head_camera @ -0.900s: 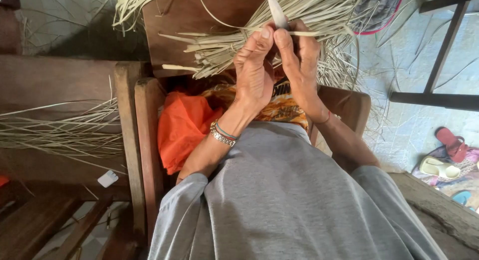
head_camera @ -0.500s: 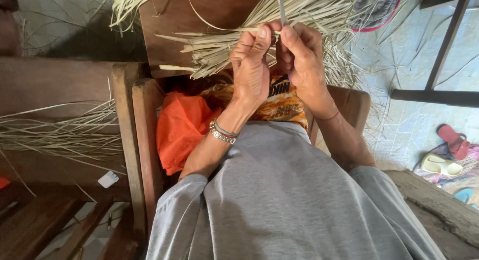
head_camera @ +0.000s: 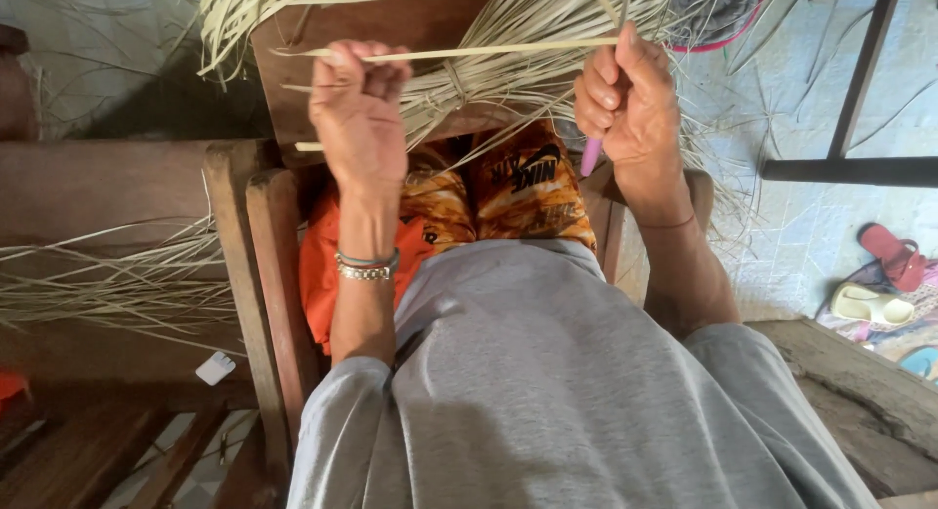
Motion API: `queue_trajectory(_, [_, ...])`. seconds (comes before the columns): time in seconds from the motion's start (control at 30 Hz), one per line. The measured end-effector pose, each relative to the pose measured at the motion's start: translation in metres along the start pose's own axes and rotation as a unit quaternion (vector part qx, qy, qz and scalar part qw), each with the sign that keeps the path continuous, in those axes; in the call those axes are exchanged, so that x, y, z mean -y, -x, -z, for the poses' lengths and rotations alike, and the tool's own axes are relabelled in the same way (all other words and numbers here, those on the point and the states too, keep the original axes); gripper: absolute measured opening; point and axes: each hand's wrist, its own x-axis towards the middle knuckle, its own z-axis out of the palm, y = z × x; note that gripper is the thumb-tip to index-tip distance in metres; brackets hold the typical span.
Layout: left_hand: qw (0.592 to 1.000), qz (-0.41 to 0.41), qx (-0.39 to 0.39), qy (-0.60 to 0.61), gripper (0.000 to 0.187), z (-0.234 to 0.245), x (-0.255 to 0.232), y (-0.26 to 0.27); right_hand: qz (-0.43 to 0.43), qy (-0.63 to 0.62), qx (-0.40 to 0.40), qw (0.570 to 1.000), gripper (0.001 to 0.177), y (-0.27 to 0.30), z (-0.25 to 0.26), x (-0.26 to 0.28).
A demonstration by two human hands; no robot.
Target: Stripping and preparing dried plant fibers using a small knife for weaving or broom making.
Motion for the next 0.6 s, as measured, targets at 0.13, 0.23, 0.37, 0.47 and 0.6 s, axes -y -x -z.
queue_trajectory(0.13, [1.000, -0.010, -0.014, -0.005, 0.012, 0.021, -0.016, -0.009, -0.048, -0.009, -0.035, 0.998, 0.034, 0.007, -0.003, 0.014])
queue_trajectory(0.23, [0.998, -0.022, -0.059, -0.004, 0.011, 0.035, -0.025, -0.017, -0.088, -0.017, -0.064, 0.994, 0.035, 0.010, 0.005, 0.017])
queue_trajectory(0.37, [0.991, -0.033, -0.130, -0.016, 0.011, 0.052, -0.035, -0.026, -0.071, -0.060, -0.001, 0.996, 0.032, 0.016, 0.023, 0.021])
queue_trajectory(0.47, [0.989, -0.046, -0.141, -0.028, 0.012, 0.055, -0.044, -0.027, -0.053, -0.062, 0.049, 0.995, 0.033, 0.025, 0.022, 0.038])
queue_trajectory(0.6, [0.989, -0.060, -0.130, -0.041, 0.016, 0.055, -0.055, -0.029, -0.045, -0.014, 0.066, 0.997, 0.034, 0.037, 0.048, 0.059])
